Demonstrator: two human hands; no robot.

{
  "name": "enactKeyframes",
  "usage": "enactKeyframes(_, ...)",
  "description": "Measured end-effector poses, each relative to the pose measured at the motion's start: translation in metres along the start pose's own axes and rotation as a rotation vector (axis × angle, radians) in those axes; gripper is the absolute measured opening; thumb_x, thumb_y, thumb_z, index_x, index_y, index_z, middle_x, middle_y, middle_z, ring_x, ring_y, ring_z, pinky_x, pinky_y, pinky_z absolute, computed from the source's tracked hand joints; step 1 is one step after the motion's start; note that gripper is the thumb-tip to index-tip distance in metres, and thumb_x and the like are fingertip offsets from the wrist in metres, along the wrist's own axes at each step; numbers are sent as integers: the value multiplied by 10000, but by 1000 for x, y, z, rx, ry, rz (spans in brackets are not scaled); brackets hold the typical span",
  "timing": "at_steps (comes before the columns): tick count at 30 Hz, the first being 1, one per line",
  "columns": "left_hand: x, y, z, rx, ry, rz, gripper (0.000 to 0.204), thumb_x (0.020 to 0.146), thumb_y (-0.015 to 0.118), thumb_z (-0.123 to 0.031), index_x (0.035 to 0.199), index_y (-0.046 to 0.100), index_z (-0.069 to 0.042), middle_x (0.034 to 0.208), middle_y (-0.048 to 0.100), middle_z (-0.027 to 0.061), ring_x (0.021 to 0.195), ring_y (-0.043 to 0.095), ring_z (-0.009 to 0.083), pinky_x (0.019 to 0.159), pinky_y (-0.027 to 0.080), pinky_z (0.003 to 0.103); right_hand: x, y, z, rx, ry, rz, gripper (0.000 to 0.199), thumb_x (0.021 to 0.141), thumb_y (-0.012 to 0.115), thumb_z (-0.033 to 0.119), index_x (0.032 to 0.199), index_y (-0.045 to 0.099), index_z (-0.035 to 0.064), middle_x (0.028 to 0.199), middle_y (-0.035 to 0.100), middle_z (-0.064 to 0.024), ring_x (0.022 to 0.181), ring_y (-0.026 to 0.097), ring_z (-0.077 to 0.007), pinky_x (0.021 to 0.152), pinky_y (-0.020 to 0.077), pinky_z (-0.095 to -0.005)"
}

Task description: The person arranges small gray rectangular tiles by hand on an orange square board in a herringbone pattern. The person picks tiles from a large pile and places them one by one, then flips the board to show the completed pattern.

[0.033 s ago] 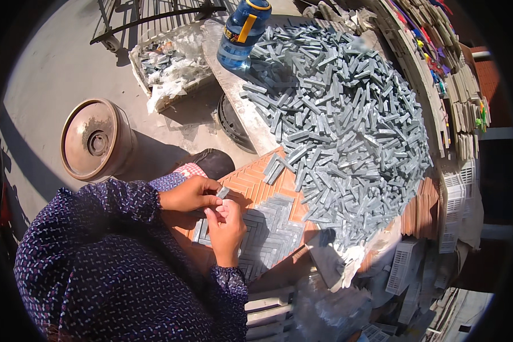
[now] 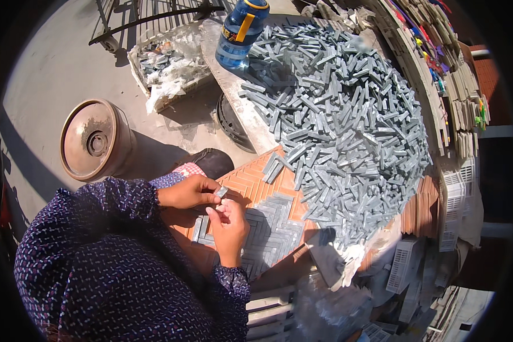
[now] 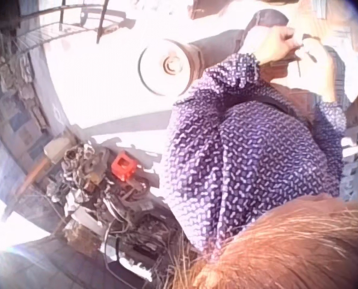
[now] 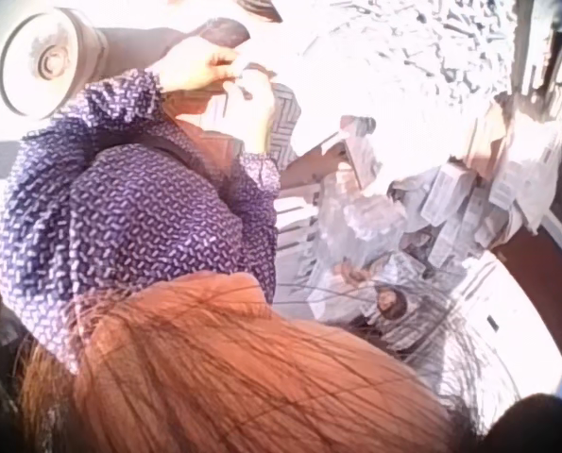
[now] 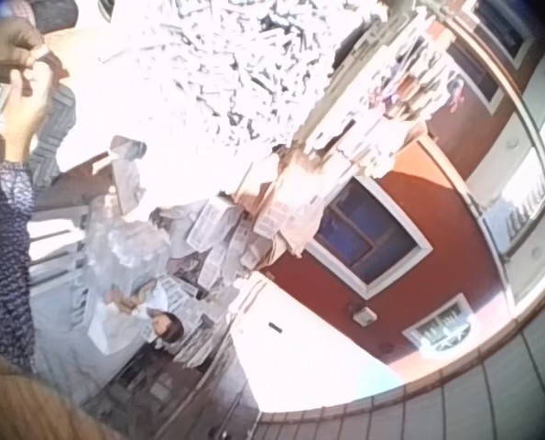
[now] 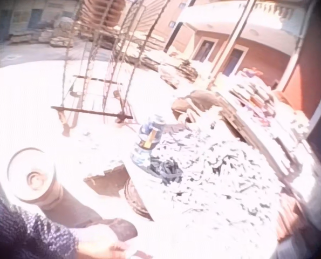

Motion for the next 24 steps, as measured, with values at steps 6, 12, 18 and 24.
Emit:
enactKeyframes(6,1,-4,26,-777,-385,159,257,951,527,-204,1101,624,-19,869,622,-33,714,519,38,620,438,192,53,-54,-39,-314,-30,-213,264,804,677,58,1034,573,-21,900,637,-144,778,636,-221,685,502,-308)
enactKeyframes(12,-1,-16,16,-68,-106,72,190,906,574,-81,1077,618,-11,918,636,36,812,579,122,748,474,257,113,-67,-49,-846,30,-324,351,789,679,195,1054,595,-21,968,624,-246,850,637,-362,729,497,-396)
enactKeyframes(18,-20,-7,-5,681,445,-38,255,784,641,-61,1038,656,-56,957,630,110,887,588,286,804,494,363,130,-80,-84,-540,104,-257,157,745,695,121,780,640,-22,768,632,-203,782,611,-371,700,468,-435)
enactKeyframes(24,-25,-5,1,655,437,-204,250,781,624,-69,1025,678,-68,949,596,105,909,573,286,816,480,360,125,-63,-74,-384,147,-245,198,762,691,53,916,617,-46,793,657,-183,716,655,-297,651,496,-336)
Point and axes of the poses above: each hand's wrist, its own x-axis towards the middle knuckle, its own y-axis out of the palm, z = x × y, the point moved 5 cm from there along x, towards the middle knuckle
